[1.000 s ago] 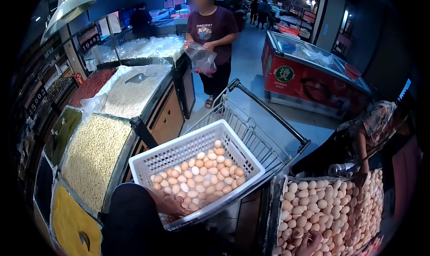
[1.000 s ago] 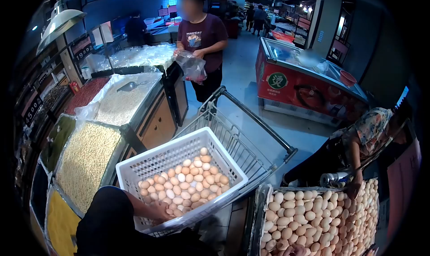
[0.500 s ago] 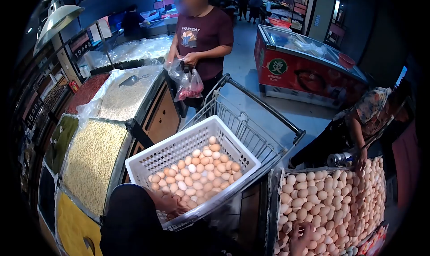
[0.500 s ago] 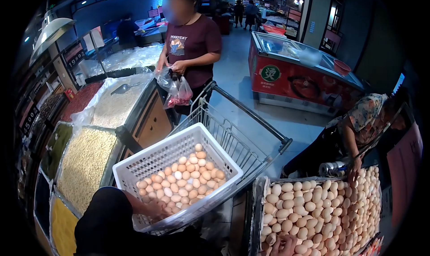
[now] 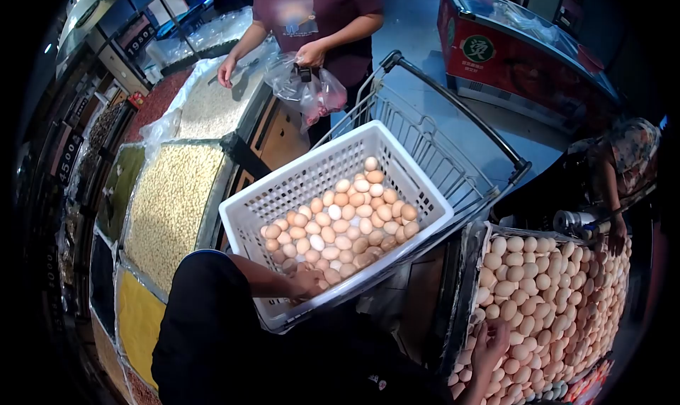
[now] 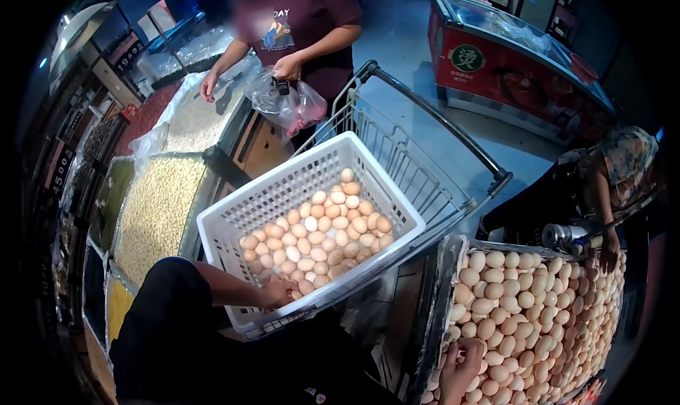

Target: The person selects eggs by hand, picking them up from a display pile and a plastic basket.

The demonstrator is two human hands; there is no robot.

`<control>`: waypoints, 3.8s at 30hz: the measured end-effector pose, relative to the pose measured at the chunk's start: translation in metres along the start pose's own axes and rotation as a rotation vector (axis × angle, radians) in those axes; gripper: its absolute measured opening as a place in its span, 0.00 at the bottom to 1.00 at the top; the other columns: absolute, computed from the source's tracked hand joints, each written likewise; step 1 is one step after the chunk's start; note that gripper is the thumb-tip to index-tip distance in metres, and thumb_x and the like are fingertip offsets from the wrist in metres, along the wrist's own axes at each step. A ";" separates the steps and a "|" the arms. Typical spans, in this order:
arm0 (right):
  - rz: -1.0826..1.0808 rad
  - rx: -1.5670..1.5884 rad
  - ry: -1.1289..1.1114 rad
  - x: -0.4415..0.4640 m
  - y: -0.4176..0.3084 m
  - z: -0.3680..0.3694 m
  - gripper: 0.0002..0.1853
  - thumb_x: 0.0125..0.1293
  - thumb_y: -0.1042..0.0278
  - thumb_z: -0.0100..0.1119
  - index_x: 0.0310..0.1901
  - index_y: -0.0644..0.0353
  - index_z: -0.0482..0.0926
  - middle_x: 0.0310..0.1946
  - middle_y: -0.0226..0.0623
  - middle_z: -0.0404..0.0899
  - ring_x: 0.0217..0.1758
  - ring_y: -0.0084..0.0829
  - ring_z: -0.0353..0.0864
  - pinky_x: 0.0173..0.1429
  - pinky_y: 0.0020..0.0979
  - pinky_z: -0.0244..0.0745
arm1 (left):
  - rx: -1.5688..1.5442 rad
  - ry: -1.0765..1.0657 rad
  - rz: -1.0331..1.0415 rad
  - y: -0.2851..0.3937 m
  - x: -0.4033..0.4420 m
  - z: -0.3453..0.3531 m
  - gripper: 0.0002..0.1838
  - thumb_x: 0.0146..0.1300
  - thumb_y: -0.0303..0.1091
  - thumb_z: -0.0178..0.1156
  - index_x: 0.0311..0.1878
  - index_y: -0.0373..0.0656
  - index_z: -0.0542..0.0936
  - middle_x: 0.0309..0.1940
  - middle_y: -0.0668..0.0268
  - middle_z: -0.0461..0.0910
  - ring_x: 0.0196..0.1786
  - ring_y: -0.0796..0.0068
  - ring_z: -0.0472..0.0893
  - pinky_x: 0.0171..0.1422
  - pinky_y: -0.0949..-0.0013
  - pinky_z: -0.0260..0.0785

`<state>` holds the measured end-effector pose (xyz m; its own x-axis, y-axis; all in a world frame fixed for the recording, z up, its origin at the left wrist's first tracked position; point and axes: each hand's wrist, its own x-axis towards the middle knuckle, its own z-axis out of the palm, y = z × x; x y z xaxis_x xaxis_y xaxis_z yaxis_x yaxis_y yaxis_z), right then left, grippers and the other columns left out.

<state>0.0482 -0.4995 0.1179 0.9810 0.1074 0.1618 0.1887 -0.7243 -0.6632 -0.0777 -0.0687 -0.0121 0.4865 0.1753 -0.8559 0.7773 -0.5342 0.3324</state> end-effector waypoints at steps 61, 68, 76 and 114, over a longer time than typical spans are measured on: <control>0.728 1.852 -1.426 0.118 -0.195 0.140 0.30 0.54 0.39 0.48 0.45 0.60 0.72 0.44 0.50 0.71 0.31 0.39 0.70 0.19 0.26 0.65 | -1.741 -0.339 1.131 0.049 -0.082 -0.139 0.31 0.61 0.50 0.57 0.63 0.42 0.67 0.55 0.49 0.70 0.44 0.53 0.75 0.22 0.72 0.72; 0.556 1.917 -0.690 0.063 -0.050 -0.005 0.31 0.55 0.43 0.56 0.54 0.59 0.72 0.53 0.50 0.71 0.42 0.44 0.76 0.32 0.32 0.73 | -1.162 -0.425 0.934 0.231 -0.098 -0.057 0.27 0.60 0.38 0.60 0.60 0.34 0.69 0.47 0.54 0.76 0.39 0.64 0.80 0.28 0.70 0.77; 0.481 0.103 0.299 -0.070 0.087 -0.141 0.27 0.44 0.60 0.73 0.45 0.61 0.74 0.49 0.45 0.65 0.47 0.36 0.75 0.52 0.35 0.75 | 0.106 0.186 1.271 0.379 -0.100 0.173 0.27 0.47 0.44 0.72 0.51 0.44 0.80 0.49 0.56 0.71 0.50 0.59 0.77 0.55 0.63 0.71; 0.542 -0.272 0.568 0.033 0.284 -0.217 0.15 0.59 0.61 0.63 0.35 0.68 0.76 0.41 0.52 0.74 0.43 0.49 0.76 0.49 0.44 0.72 | 0.421 0.562 1.243 0.495 -0.081 0.227 0.38 0.53 0.50 0.64 0.67 0.48 0.67 0.67 0.49 0.56 0.70 0.50 0.57 0.68 0.52 0.60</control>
<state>0.1239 -0.8496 0.0937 0.7464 -0.6110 0.2637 -0.3921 -0.7240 -0.5675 0.1768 -0.5351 0.1316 0.9203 -0.3355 0.2010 -0.3907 -0.7652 0.5116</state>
